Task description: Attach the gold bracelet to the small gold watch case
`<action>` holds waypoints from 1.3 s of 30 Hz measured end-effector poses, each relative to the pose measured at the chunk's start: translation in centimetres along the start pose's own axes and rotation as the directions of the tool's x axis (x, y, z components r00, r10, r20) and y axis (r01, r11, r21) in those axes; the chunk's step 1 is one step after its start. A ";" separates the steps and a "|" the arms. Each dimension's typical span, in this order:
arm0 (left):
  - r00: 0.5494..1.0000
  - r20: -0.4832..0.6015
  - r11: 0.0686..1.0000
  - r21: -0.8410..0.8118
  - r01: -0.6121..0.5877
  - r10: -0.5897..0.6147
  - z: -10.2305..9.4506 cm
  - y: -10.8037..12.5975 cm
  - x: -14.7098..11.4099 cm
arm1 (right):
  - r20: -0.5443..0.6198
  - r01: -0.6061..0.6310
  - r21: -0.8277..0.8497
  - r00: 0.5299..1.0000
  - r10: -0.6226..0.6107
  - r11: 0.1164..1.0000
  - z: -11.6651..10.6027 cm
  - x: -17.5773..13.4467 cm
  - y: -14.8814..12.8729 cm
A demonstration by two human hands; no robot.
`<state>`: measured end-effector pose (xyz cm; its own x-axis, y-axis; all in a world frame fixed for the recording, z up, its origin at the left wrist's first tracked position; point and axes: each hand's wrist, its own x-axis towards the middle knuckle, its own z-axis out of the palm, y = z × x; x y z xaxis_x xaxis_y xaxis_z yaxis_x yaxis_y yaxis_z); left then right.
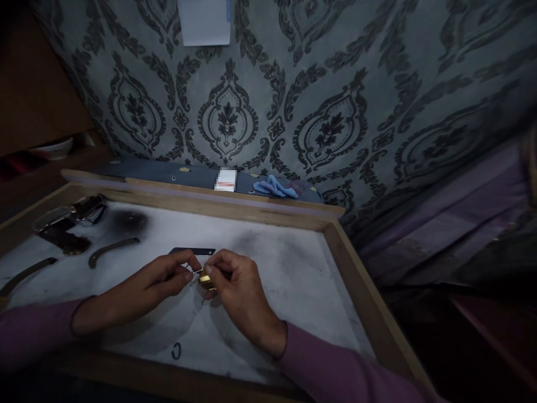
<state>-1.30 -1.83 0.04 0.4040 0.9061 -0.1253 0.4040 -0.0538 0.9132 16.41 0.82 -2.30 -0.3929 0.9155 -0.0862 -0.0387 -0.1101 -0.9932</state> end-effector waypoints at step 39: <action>1.000 -0.015 0.998 -0.057 -0.021 0.021 0.5 0.0 0.3 | -0.008 0.011 0.002 1.000 -0.011 1.000 0.1 -0.1 0.4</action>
<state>-0.81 -1.74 -0.20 0.3995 0.9112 -0.1005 0.3477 -0.0492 0.9363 16.30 0.65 -2.65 -0.3848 0.9199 -0.0756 -0.0454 -0.1007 -0.9939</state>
